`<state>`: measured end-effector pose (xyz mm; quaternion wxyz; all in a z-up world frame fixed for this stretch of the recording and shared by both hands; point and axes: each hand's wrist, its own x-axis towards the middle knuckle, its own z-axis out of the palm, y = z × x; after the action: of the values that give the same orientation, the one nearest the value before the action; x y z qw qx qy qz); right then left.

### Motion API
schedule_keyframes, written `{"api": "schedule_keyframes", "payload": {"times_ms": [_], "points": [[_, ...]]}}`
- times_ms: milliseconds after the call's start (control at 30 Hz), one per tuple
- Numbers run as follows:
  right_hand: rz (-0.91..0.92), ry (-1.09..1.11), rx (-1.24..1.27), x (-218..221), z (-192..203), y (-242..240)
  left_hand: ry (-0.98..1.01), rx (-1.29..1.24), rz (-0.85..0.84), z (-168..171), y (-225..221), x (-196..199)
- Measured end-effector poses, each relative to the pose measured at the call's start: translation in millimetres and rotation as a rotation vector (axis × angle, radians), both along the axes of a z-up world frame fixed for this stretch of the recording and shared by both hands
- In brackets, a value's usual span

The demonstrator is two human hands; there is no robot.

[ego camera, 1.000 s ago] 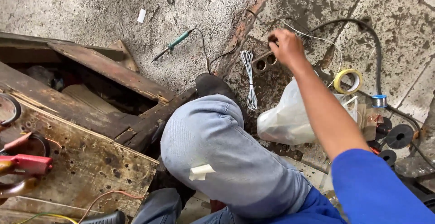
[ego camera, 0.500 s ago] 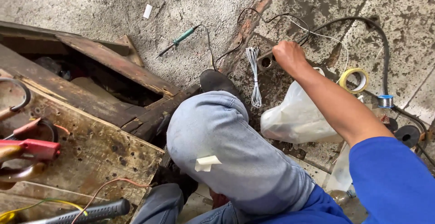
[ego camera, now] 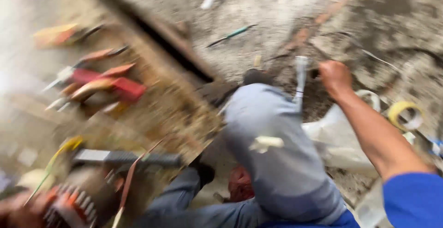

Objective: Repairing an electric motor by stripping, twisting, and soldering winding wires on a workbench.

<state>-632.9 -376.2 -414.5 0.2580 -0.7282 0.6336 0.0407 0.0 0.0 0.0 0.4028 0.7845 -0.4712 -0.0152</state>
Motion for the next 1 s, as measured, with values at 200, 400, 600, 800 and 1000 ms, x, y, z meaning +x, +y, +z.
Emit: {"api": "schedule_keyframes", "payload": {"times_ms": [200,400,600,800,1000], "points": [[0.258,0.521,-0.376,-12.8,-42.0,3.3,0.015,-0.084,0.179,66.0,-123.0,-92.8],[0.122,0.364,-0.044,-44.7,-73.0,-48.1,0.067,-0.053,-0.138,88.5,-130.6,-85.8],[0.085,-0.123,-0.332,101.2,190.8,-78.4,0.096,-0.126,-0.255,88.3,-134.0,-84.6],[0.518,-0.960,-0.614,279.4,464.5,19.2,0.077,-0.159,-0.317,86.6,-133.9,-83.1],[1.041,-0.911,-0.507,395.1,496.9,91.2,0.095,-0.207,-0.271,88.4,-133.4,-82.9]]}}
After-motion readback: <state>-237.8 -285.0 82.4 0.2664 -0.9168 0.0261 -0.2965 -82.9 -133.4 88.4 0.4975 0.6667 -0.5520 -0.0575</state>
